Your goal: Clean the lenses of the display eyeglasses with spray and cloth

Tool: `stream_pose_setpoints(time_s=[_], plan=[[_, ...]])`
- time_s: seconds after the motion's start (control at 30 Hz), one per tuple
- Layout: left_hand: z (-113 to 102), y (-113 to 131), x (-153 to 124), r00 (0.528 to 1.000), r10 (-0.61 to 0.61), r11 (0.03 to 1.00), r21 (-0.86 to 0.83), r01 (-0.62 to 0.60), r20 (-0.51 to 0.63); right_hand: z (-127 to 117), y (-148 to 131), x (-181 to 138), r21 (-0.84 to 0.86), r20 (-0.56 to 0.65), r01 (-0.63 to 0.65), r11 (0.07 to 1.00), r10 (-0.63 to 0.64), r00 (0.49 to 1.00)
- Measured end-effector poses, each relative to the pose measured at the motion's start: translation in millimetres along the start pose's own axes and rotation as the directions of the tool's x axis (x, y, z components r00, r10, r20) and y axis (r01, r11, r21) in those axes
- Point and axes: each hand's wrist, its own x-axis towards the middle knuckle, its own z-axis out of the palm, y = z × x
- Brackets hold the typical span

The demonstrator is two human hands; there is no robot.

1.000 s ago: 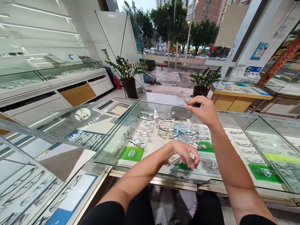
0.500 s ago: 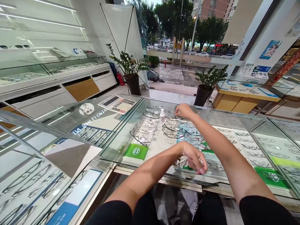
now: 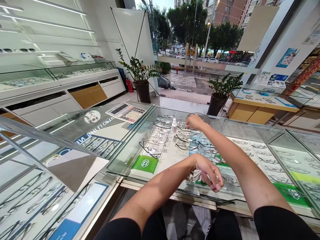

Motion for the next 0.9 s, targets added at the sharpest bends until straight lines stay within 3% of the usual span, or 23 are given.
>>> stream_pose_setpoints(time_s=[0.3, 0.47, 0.6, 0.77, 0.83, 0.9], plan=[[1, 1, -1, 1.000, -0.017, 1.000, 0.014, 0.017, -0.018, -9, 8, 24, 0.012, -0.075, -0.200, 0.980, 0.200, 0.977], [4, 7, -5, 1.000, -0.004, 1.000, 0.028, 0.003, 0.003, -3, -1, 42, 0.029, -0.043, -0.264, 0.964, 0.265, 0.963], [5, 10, -9, 0.999, 0.037, 0.999, 0.026, -0.037, 0.024, -15, -4, 44, 0.107, -0.070, -0.300, 0.948, 0.308, 0.949], [12, 16, -20, 0.995, 0.093, 0.994, 0.062, -0.091, -0.044, -46, 8, -6, 0.339, -0.201, -0.277, 0.899, 0.356, 0.912], [15, 18, -27, 0.980, 0.139, 0.988, 0.083, -0.128, -0.146, -52, 13, -43, 0.444, -0.236, -0.242, 0.863, 0.373, 0.897], [17, 18, -35, 0.925, 0.201, 0.979, 0.096, -0.180, -0.322, -51, 17, -84, 0.571, -0.263, -0.186, 0.799, 0.393, 0.881]])
